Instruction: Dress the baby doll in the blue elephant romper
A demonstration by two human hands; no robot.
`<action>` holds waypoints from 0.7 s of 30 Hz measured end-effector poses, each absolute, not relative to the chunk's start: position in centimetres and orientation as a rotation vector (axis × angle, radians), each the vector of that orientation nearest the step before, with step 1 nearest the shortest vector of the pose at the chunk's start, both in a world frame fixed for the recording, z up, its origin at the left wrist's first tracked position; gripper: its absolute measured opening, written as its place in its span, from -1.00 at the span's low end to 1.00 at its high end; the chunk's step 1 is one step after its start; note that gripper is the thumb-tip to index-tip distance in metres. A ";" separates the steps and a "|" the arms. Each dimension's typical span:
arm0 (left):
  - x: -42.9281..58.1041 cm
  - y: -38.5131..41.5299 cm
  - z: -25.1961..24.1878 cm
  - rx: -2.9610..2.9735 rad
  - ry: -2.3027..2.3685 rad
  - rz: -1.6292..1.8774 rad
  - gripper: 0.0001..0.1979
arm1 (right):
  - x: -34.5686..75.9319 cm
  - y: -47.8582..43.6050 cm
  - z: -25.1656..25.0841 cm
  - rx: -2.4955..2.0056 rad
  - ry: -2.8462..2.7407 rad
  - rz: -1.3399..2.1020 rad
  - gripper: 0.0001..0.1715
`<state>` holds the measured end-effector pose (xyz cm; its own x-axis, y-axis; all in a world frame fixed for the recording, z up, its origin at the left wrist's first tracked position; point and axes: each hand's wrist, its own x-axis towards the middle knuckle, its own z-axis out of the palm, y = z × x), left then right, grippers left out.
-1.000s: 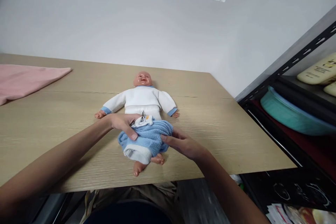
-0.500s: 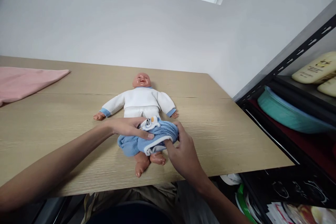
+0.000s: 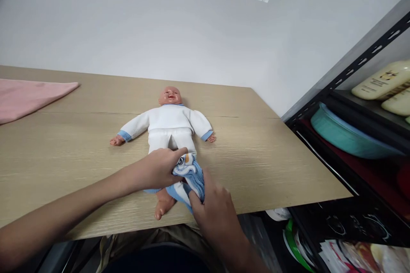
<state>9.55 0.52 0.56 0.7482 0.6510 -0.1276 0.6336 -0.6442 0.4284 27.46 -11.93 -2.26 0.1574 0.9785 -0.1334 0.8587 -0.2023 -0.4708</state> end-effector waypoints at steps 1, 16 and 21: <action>9.8 0.2 0.5 2.547 1.008 -0.017 -0.57 | 27.4 -12.2 -2.7 -2.191 -1.789 0.564 -0.57; 10.0 0.8 -2.1 2.233 0.849 0.094 -0.45 | 28.6 -12.6 -8.7 -1.555 -1.286 0.984 -0.45; 9.4 1.7 -1.4 2.135 0.692 0.219 -0.49 | 28.4 -12.3 -9.7 -1.376 -1.159 0.943 -0.55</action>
